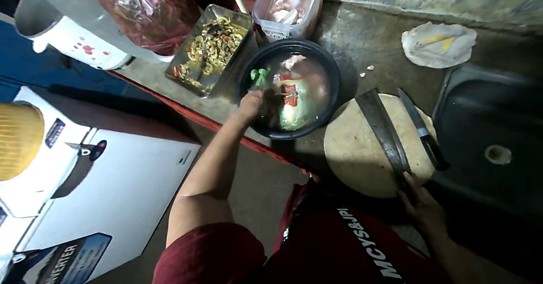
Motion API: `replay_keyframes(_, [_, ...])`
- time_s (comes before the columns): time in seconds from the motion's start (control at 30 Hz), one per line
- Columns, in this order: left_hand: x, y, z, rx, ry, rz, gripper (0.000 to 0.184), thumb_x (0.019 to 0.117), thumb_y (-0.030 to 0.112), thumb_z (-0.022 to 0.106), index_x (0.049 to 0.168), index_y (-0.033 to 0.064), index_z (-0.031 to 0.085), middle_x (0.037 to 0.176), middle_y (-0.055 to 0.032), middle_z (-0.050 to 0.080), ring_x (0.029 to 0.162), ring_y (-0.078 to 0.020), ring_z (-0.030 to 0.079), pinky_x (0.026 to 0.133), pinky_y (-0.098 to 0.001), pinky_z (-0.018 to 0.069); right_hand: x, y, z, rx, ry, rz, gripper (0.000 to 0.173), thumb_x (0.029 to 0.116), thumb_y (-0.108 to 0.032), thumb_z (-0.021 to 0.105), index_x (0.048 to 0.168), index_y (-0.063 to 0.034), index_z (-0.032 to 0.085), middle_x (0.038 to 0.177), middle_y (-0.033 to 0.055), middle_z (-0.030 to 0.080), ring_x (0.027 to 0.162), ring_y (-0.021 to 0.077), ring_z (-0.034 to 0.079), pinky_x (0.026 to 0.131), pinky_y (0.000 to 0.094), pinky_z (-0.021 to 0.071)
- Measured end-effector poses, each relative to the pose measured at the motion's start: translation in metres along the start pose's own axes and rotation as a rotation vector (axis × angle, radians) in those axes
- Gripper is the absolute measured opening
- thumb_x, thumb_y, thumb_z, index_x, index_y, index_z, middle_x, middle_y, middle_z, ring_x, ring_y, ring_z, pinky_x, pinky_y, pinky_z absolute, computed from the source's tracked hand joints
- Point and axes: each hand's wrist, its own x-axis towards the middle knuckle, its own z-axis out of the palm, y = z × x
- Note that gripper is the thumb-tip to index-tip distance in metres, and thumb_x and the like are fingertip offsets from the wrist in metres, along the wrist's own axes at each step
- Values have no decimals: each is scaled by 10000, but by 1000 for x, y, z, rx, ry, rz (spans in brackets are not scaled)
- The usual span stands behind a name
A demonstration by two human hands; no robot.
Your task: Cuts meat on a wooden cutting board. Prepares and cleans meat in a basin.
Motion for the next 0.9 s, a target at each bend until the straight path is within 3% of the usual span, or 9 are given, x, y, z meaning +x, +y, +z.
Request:
replay_keyframes(0.1, [-1, 9, 1, 108, -219, -39, 649, 925, 332, 747, 1504, 182, 499, 1479, -260, 498, 1313, -496, 517, 971, -749, 431, 1, -1, 0, -14, 12, 10, 547, 1013, -216, 618, 1538, -129, 491, 1188, 299, 668, 974, 505, 683, 783, 680, 534])
replay_keyframes(0.17, [0, 18, 10, 159, -259, -106, 749, 890, 388, 764, 1532, 164, 449, 1437, -250, 548, 1294, -495, 537, 939, -762, 430, 2, -2, 1, -18, 14, 14, 545, 1014, -224, 616, 1538, -135, 492, 1182, 301, 669, 957, 509, 684, 772, 682, 534])
replay_keyframes(0.27, [6, 29, 25, 100, -229, -208, 576, 872, 274, 745, 1396, 110, 572, 1312, -263, 614, 1210, -484, 588, 887, -736, 463, 2, -2, -1, -23, 21, 1, 543, 1008, -220, 627, 1529, -130, 505, 1152, 311, 677, 928, 516, 689, 751, 682, 538])
replay_keyframes(0.37, [7, 34, 27, 47, -219, -181, 444, 905, 195, 715, 1328, 93, 628, 1321, -253, 617, 1227, -477, 583, 909, -730, 468, 2, 0, -1, -22, -7, 18, 555, 1014, -242, 617, 1545, -148, 484, 1190, 295, 672, 971, 508, 684, 781, 678, 535])
replay_keyframes(0.5, [-1, 39, 20, 72, -295, -100, 560, 918, 217, 727, 1420, 52, 541, 1336, -281, 595, 1242, -485, 568, 964, -712, 446, 2, 0, 0, -32, 4, 5, 553, 1016, -258, 601, 1544, -139, 484, 1166, 300, 668, 942, 504, 684, 752, 670, 535])
replay_keyframes(0.6, [5, 33, 23, 7, -335, -48, 603, 890, 189, 775, 1393, -39, 533, 1331, -309, 579, 1249, -471, 556, 1027, -654, 431, 2, -4, -3, -34, 1, 8, 546, 1015, -225, 614, 1539, -132, 490, 1188, 307, 667, 965, 520, 682, 768, 682, 533])
replay_keyframes(0.73, [6, 34, 19, -56, -281, -47, 623, 852, 134, 803, 1398, -16, 543, 1385, -294, 553, 1305, -453, 524, 1073, -630, 411, 1, -4, -6, -46, -32, 10, 570, 1017, -226, 615, 1558, -134, 460, 1205, 311, 659, 951, 515, 685, 760, 677, 537])
replay_keyframes(0.83, [1, 33, 10, -57, -207, -50, 419, 885, 179, 780, 1214, -47, 653, 1229, -285, 644, 1186, -448, 606, 1008, -637, 461, 4, -9, -15, -53, -111, 42, 596, 1021, -211, 622, 1580, -151, 423, 1241, 306, 647, 982, 512, 683, 795, 678, 534])
replay_keyframes(0.9, [-3, 31, 0, -114, -156, -75, 326, 934, 172, 728, 1159, -58, 671, 1163, -281, 668, 1122, -441, 636, 980, -631, 478, 6, -14, -24, -79, -207, 86, 638, 1026, -214, 624, 1608, -180, 365, 1293, 297, 628, 1043, 507, 671, 848, 674, 525])
